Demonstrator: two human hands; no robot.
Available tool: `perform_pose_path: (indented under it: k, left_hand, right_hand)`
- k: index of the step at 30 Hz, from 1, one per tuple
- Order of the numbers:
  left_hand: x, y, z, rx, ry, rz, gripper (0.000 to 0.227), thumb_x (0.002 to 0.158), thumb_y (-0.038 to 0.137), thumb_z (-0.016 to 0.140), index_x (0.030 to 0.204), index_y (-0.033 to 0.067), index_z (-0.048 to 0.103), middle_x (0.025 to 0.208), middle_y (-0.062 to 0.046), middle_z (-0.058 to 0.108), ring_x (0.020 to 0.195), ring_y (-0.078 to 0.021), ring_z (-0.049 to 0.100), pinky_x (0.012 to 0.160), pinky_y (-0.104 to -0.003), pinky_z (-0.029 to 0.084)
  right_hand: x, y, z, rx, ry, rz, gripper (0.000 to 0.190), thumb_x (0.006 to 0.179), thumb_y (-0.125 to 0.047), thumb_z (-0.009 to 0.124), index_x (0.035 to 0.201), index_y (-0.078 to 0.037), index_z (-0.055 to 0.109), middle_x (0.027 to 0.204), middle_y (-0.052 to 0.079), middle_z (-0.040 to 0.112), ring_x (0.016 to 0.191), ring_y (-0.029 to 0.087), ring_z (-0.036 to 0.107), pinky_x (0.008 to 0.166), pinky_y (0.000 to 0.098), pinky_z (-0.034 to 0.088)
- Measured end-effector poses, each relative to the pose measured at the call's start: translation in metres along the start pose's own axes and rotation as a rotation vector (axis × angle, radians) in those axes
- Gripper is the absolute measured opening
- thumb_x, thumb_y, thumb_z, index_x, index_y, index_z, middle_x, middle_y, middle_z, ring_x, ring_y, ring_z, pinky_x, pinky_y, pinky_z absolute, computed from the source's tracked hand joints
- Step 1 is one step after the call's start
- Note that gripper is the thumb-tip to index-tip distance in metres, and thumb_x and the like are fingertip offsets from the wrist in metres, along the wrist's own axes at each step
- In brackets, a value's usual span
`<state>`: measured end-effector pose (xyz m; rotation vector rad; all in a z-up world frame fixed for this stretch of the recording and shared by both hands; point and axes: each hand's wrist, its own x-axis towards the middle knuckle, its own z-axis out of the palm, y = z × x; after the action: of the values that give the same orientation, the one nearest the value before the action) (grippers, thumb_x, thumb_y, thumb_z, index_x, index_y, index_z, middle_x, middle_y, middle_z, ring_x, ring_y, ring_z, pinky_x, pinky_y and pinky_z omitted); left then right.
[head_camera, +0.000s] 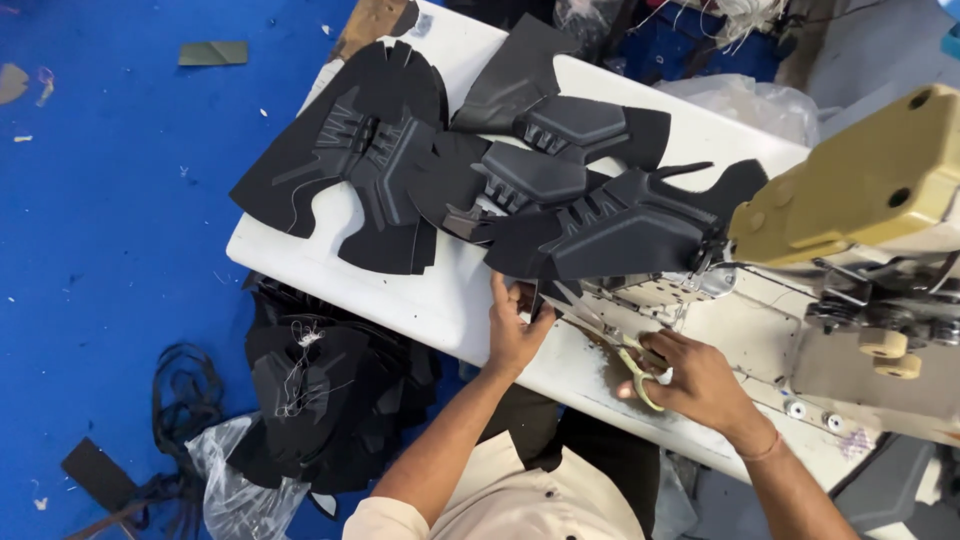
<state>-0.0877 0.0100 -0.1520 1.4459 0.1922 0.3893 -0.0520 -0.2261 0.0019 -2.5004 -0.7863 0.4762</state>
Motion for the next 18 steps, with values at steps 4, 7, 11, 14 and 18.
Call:
perform_pose_path:
  k: [4,7,11,14,18]
  left_hand:
    - [0.001,0.011,-0.003,-0.032,-0.034,0.078,0.101,0.086,-0.003,0.074,0.161,0.0046,0.005,0.104,-0.01,0.067,0.087,-0.0147,0.062,0.076,-0.029,0.051]
    - [0.002,0.011,-0.003,-0.095,-0.034,0.066,0.099,0.087,-0.003,0.071,0.161,0.0046,0.007,0.104,-0.01,0.067,0.086,-0.0147,0.062,0.077,-0.029,0.052]
    - [0.0,0.004,-0.003,-0.017,-0.011,0.049,0.097,0.088,-0.002,0.071,0.162,0.0041,0.01,0.095,-0.01,0.066,0.082,-0.0149,0.063,0.077,-0.03,0.053]
    - [-0.003,0.005,-0.002,0.015,-0.013,0.043,0.096,0.089,-0.002,0.071,0.163,0.0033,0.01,0.093,-0.01,0.065,0.083,-0.0163,0.064,0.079,-0.031,0.053]
    - [0.001,0.008,-0.007,-0.004,-0.014,0.098,0.102,0.09,-0.004,0.071,0.166,0.0042,0.004,0.104,-0.014,0.065,0.095,-0.0194,0.061,0.089,-0.031,0.049]
  right_hand:
    - [0.003,-0.014,0.007,-0.137,-0.012,0.045,0.051,0.068,-0.043,0.08,0.104,-0.008,0.071,0.09,0.01,0.071,0.078,0.034,0.07,0.068,0.0433,0.055]
    - [0.004,-0.014,0.007,-0.247,0.132,-0.107,0.044,0.07,-0.039,0.078,0.103,-0.011,0.071,0.096,0.006,0.072,0.079,0.031,0.07,0.064,0.0421,0.055]
    - [0.005,-0.016,0.001,-0.45,0.202,-0.103,0.033,0.078,-0.031,0.075,0.105,-0.013,0.071,0.092,0.002,0.07,0.078,0.026,0.069,0.063,0.0398,0.055]
    - [0.001,-0.011,-0.004,-0.556,0.206,-0.153,0.025,0.08,-0.027,0.073,0.101,-0.014,0.071,0.091,0.001,0.069,0.079,0.024,0.07,0.062,0.039,0.054]
    - [-0.01,-0.015,0.003,-0.505,0.104,-0.112,0.024,0.077,-0.026,0.074,0.1,-0.018,0.073,0.088,-0.001,0.069,0.076,0.024,0.069,0.063,0.0395,0.055]
